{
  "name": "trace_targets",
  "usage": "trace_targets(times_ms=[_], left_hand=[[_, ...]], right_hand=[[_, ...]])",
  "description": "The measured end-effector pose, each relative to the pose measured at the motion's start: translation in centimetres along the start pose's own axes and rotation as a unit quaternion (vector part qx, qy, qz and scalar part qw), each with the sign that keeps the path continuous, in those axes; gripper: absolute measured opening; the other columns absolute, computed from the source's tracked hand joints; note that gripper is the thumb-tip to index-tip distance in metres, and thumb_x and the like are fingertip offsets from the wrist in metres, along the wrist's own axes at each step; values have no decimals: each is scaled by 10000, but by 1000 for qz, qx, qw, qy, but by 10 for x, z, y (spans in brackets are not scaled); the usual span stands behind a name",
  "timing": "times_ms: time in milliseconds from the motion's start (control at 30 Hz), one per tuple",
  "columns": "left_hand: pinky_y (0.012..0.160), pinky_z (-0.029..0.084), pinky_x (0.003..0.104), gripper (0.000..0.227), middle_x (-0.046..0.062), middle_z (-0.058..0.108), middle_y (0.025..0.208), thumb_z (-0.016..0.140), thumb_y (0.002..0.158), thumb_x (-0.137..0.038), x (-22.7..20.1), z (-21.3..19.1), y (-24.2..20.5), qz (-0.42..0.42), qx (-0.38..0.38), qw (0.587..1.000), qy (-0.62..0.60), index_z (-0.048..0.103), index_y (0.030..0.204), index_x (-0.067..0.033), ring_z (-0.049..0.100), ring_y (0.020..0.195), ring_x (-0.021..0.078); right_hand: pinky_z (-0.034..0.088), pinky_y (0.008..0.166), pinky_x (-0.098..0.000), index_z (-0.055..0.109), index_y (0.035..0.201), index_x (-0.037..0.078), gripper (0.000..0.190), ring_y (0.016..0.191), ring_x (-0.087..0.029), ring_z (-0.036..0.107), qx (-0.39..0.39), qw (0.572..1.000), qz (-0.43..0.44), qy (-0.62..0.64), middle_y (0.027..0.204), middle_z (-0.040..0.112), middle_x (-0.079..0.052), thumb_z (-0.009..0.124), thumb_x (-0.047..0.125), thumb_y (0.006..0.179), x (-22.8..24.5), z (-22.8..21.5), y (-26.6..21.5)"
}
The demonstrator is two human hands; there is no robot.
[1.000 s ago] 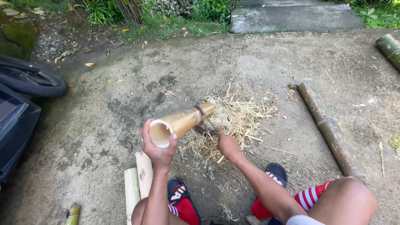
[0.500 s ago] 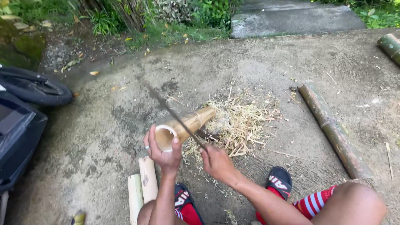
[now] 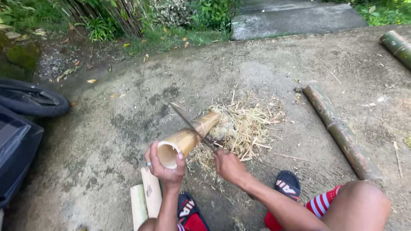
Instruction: Processing bamboo segments using a machete to shave and cut the material.
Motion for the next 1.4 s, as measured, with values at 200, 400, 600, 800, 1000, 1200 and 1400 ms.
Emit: trace_targets(times_ms=[200,400,600,800,1000,1200,1400], left_hand=[[1032,510,448,742,173,553,1253,736,870,-499,6,-6,-6,-15,1,1000,19,563,1350,39,587,1179,319],[1011,526,427,803,186,539,1268,720,878,-565,8,-14,-1,-34,6,999,38,550,1372,45,598,1174,301],[1024,515,440,814,173,522,1273,707,881,-572,18,-10,3,-29,-3,998,57,544,1391,42,577,1190,304],[996,525,422,811,143,513,1226,700,867,-580,21,-16,-3,-47,-7,998,33,552,1381,30,574,1158,285],[1040,499,458,806,150,543,1263,700,866,-569,20,-9,6,-17,0,998,63,551,1395,20,571,1202,308],[994,518,429,825,175,520,1278,664,897,-595,20,-4,-5,-42,-18,998,45,533,1419,31,577,1200,302],[1026,522,427,782,184,521,1305,675,940,-554,10,-3,-10,-55,-41,997,35,521,1431,34,585,1215,315]], right_hand=[[509,396,-406,605,981,-32,203,462,-324,641,-202,933,-297,-3,588,653,-163,529,149,1036,53,4,-38],[473,292,-329,559,1041,-2,250,391,-174,598,-17,997,-65,29,543,598,-92,356,136,1091,-32,43,34],[462,283,-307,598,1016,12,210,381,-164,562,-60,989,-130,-20,569,588,-74,405,85,1057,19,32,10],[472,339,-280,608,1111,-13,225,416,-138,562,-66,986,-152,15,605,637,-109,432,118,1061,-19,67,35],[457,336,-318,550,1158,16,270,411,-137,547,-17,1000,17,7,578,605,-60,389,222,1093,-34,34,59],[557,425,-432,581,950,38,181,477,-273,660,-83,983,-162,23,592,649,-130,478,154,1043,43,20,-13],[576,510,-497,591,978,14,114,560,-399,697,-181,951,-249,37,659,685,-194,563,124,983,59,20,-24]])
Point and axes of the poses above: each hand's wrist, its own y-axis towards the middle knuckle, its own z-axis out of the palm, x = y × z, the point moved 3 cm from there along y, towards the middle knuckle
